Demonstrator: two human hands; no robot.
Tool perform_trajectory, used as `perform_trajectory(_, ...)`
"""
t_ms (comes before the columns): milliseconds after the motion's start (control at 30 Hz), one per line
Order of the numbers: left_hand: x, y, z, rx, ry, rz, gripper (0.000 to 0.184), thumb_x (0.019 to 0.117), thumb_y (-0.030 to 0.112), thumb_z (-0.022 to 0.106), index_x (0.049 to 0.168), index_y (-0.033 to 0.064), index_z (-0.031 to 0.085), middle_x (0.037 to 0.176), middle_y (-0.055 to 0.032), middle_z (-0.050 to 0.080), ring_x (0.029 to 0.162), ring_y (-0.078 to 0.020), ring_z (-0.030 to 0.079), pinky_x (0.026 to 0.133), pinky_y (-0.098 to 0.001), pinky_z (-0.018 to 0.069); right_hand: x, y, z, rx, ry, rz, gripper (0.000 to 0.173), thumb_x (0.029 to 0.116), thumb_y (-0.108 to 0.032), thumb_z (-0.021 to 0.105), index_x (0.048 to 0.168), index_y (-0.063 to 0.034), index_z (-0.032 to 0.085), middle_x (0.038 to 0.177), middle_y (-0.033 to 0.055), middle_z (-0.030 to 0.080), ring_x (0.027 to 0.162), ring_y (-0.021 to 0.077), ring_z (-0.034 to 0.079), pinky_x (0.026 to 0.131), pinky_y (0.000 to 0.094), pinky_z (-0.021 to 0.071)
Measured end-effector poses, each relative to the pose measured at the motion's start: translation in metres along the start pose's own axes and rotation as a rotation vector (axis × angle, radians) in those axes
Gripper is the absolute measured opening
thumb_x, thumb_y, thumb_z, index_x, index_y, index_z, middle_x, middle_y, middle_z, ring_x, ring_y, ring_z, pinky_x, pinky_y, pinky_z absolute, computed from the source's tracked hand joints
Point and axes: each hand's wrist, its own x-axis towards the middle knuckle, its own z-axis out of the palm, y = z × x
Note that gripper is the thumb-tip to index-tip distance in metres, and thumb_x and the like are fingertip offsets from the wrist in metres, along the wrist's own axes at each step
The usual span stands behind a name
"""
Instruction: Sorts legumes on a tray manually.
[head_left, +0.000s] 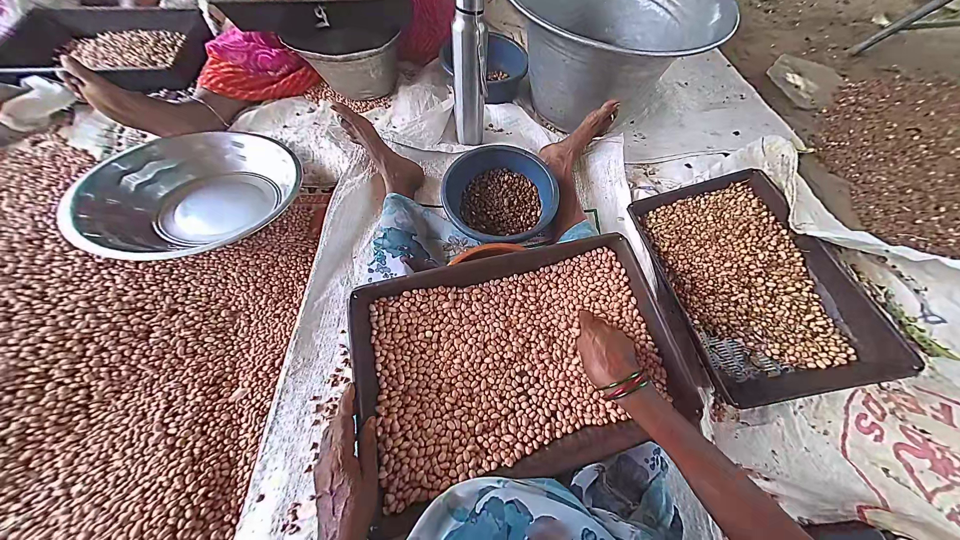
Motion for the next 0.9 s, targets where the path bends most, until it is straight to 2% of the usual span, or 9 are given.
perform_trajectory(67,0.0,0.0,0.0,0.003,0.004,0.003,0.053,0.1027,0.016,0.041,0.151,-0.0068,0.041,0.146,-0.031,0.052,0.13,-0.0505,0.054,0.108,-0.0602,0.0403,-0.014,-0.034,0.014,0.038,-0.097,-0.132,0.052,0.1073,-0.007,0.038,0.158,0.0011,0.027,0.13,0.0282,0.061,0.116,0.0428,0.065,0.095,0.0522,0.0527)
perform_trajectory(133,0.001,0.0,0.001,-0.006,0.001,0.001,0.053,0.1033,0.017,0.042,0.151,-0.0059,0.042,0.146,-0.03,0.051,0.132,-0.0495,0.053,0.11,-0.0592,0.0396,-0.026,-0.048,0.026,0.204,-0.185,-0.429,0.065,0.1057,-0.009,0.047,0.163,-0.0028,0.018,0.135,0.0277,0.059,0.118,0.0406,0.065,0.101,0.0503,0.0505)
perform_trajectory(233,0.003,-0.002,0.002,-0.014,0.004,0.015,0.053,0.1031,0.018,0.041,0.15,-0.0064,0.043,0.146,-0.0302,0.051,0.132,-0.0496,0.053,0.11,-0.0599,0.0393,-0.021,-0.043,0.036,0.58,-0.165,-0.778,0.057,0.1013,-0.008,0.058,0.155,-0.0028,0.042,0.135,0.0229,0.064,0.117,0.0328,0.067,0.103,0.0433,0.051)
perform_trajectory(333,0.001,-0.006,0.001,-0.02,0.019,0.036,0.051,0.1027,0.016,0.042,0.149,-0.0066,0.045,0.146,-0.0284,0.052,0.133,-0.0465,0.053,0.11,-0.0583,0.04,-0.001,-0.017,0.013,0.514,0.188,-0.623,0.029,0.1027,-0.007,0.054,0.125,0.002,0.07,0.113,0.0217,0.073,0.097,0.0322,0.071,0.091,0.0439,0.0548)
perform_trajectory(400,0.002,-0.006,0.002,-0.033,0.031,0.045,0.051,0.1023,0.016,0.043,0.147,-0.0071,0.047,0.146,-0.0276,0.053,0.132,-0.0458,0.055,0.109,-0.0574,0.0415,0.021,0.005,-0.001,0.406,0.337,-0.486,0.023,0.1028,-0.005,0.056,0.116,0.0027,0.074,0.109,0.0254,0.072,0.099,0.04,0.07,0.091,0.0536,0.0529)
perform_trajectory(467,0.004,-0.003,0.002,-0.038,0.035,0.038,0.05,0.1025,0.016,0.043,0.147,-0.006,0.048,0.144,-0.0275,0.055,0.13,-0.0462,0.057,0.107,-0.0579,0.043,0.038,0.022,-0.004,0.332,0.404,-0.463,0.022,0.1019,-0.003,0.058,0.116,0.0012,0.075,0.108,0.0264,0.072,0.102,0.0436,0.069,0.091,0.0583,0.0518)
perform_trajectory(667,0.004,-0.006,0.003,-0.041,0.05,0.028,0.05,0.1024,0.015,0.044,0.148,-0.0042,0.048,0.14,-0.0277,0.059,0.122,-0.0462,0.062,0.102,-0.056,0.048,0.037,0.025,0.012,0.144,0.439,-0.553,0.024,0.1024,-0.009,0.059,0.119,-0.001,0.074,0.116,0.0256,0.07,0.11,0.0441,0.067,0.093,0.0577,0.0521)
perform_trajectory(800,0.004,-0.005,0.001,-0.09,0.028,-0.006,0.05,0.1018,0.013,0.046,0.149,-0.0038,0.046,0.141,-0.0272,0.057,0.124,-0.0422,0.062,0.104,-0.0519,0.0475,0.01,0.05,-0.007,0.0,0.34,-0.317,0.032,0.0999,-0.019,0.067,0.124,0.0022,0.07,0.122,0.0288,0.067,0.116,0.0477,0.063,0.097,0.0604,0.0486)
perform_trajectory(900,0.005,-0.006,0.001,-0.183,0.009,-0.027,0.052,0.1013,0.013,0.046,0.151,-0.0035,0.044,0.145,-0.026,0.055,0.124,-0.034,0.063,0.1,-0.0428,0.0496,-0.012,0.074,-0.015,-0.104,0.185,-0.134,0.052,0.0958,-0.031,0.074,0.131,0.0058,0.063,0.127,0.0332,0.062,0.121,0.0502,0.059,0.098,0.0614,0.0473)
